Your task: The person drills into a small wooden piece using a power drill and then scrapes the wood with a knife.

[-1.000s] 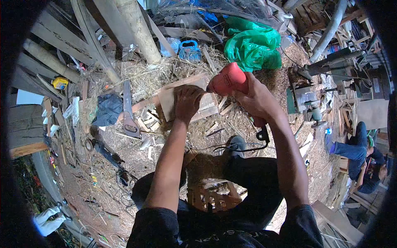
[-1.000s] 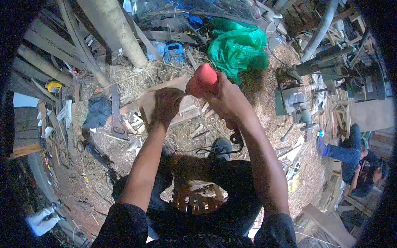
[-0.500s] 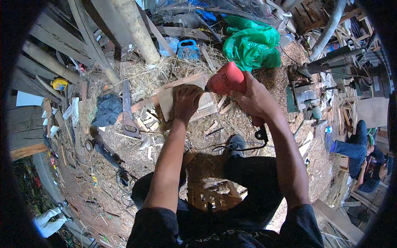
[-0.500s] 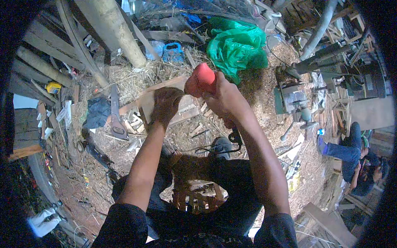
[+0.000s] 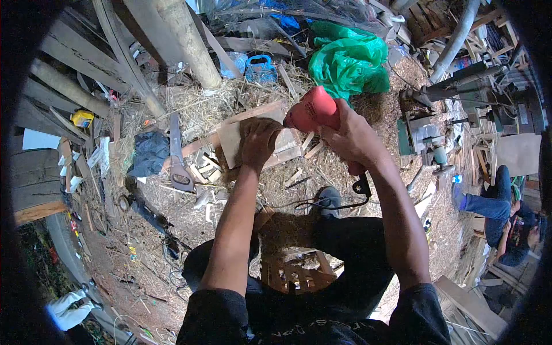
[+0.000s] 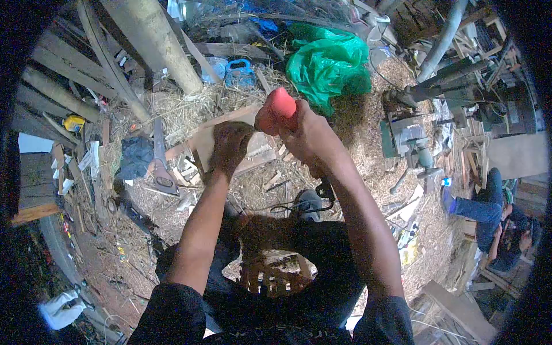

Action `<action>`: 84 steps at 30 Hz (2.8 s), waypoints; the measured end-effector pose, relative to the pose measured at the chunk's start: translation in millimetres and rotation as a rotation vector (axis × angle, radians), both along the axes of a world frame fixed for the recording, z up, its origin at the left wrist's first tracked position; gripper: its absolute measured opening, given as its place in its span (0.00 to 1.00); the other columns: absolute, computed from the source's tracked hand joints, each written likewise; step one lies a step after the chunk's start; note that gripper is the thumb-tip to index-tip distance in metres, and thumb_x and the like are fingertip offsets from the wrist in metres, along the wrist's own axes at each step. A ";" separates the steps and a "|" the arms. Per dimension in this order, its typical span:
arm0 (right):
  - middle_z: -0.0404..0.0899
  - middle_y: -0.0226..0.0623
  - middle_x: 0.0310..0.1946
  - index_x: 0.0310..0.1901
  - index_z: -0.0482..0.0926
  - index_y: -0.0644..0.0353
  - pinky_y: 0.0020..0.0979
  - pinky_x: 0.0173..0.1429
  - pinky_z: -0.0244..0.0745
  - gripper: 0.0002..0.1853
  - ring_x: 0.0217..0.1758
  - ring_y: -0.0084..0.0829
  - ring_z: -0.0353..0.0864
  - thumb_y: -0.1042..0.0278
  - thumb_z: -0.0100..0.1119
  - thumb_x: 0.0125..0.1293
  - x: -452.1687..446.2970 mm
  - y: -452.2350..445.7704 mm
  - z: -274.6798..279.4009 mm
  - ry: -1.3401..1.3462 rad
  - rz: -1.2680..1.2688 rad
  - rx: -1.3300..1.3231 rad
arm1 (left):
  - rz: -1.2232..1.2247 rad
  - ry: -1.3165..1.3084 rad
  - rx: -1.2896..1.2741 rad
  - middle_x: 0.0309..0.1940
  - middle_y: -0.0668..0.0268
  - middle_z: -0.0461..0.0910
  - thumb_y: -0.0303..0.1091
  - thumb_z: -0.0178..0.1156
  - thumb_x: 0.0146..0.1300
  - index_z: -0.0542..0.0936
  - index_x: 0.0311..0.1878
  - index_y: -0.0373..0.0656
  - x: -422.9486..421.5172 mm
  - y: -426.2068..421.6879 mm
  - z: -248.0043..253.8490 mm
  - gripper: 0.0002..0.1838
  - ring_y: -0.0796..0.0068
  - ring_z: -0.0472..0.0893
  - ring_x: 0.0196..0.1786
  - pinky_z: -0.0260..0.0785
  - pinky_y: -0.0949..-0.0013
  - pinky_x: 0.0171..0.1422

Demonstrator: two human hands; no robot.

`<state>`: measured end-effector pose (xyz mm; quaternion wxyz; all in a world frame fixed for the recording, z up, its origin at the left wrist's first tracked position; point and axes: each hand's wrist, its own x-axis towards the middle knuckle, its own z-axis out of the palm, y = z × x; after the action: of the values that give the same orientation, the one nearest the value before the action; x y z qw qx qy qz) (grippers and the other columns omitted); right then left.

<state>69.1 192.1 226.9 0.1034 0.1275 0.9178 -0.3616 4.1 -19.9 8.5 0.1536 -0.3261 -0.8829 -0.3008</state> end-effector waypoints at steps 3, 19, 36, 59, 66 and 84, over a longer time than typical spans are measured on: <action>0.82 0.62 0.45 0.60 0.68 0.65 0.49 0.54 0.77 0.29 0.52 0.59 0.81 0.62 0.67 0.61 -1.3 -0.6 0.3 0.005 0.009 -0.017 | -0.005 -0.006 -0.012 0.45 0.66 0.82 0.35 0.63 0.63 0.83 0.44 0.52 0.2 -0.9 2.1 0.07 0.60 0.78 0.54 0.64 0.53 0.65; 0.82 0.59 0.46 0.64 0.68 0.64 0.46 0.55 0.76 0.32 0.53 0.56 0.83 0.59 0.67 0.62 0.4 0.5 -5.1 0.016 0.015 -0.030 | -0.016 -0.028 -0.013 0.46 0.66 0.81 0.37 0.62 0.64 0.83 0.45 0.51 -1.7 -1.5 -6.5 0.08 0.59 0.78 0.55 0.65 0.52 0.64; 0.83 0.58 0.48 0.60 0.72 0.66 0.44 0.55 0.77 0.27 0.54 0.53 0.83 0.60 0.66 0.63 2.1 2.9 4.2 0.011 -0.066 -0.230 | -0.013 -0.024 -0.020 0.46 0.68 0.81 0.36 0.63 0.61 0.83 0.44 0.54 -1.5 -0.4 -2.9 0.08 0.62 0.77 0.55 0.62 0.51 0.65; 0.84 0.54 0.47 0.61 0.74 0.64 0.41 0.56 0.77 0.28 0.52 0.48 0.85 0.65 0.65 0.58 60.1 46.7 2.3 0.196 -0.265 -0.053 | 0.215 -0.605 0.485 0.32 0.65 0.80 0.22 0.55 0.68 0.78 0.47 0.37 -4.6 -8.3 71.4 0.07 0.78 0.79 0.35 0.74 0.68 0.40; 0.83 0.50 0.49 0.62 0.72 0.66 0.37 0.56 0.77 0.28 0.51 0.41 0.84 0.70 0.67 0.60 70.3 46.0 8.8 0.526 -0.274 -0.227 | 0.175 -1.127 1.404 0.28 0.74 0.67 0.41 0.44 0.80 0.72 0.56 0.41 25.9 -26.8 204.5 0.15 0.81 0.65 0.27 0.62 0.71 0.37; 0.81 0.43 0.52 0.65 0.68 0.62 0.41 0.53 0.82 0.26 0.55 0.41 0.83 0.63 0.62 0.69 150.5 -43.6 171.5 0.818 -0.304 -1.505 | -0.231 -1.157 1.589 0.42 0.67 0.80 0.34 0.55 0.72 0.74 0.55 0.45 109.5 -58.8 289.6 0.11 0.75 0.78 0.38 0.73 0.67 0.44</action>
<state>219.6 148.5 398.4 -0.2271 0.0066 0.3732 -0.8995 113.7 -78.6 298.2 -0.1578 -0.0152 -0.3261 -0.9319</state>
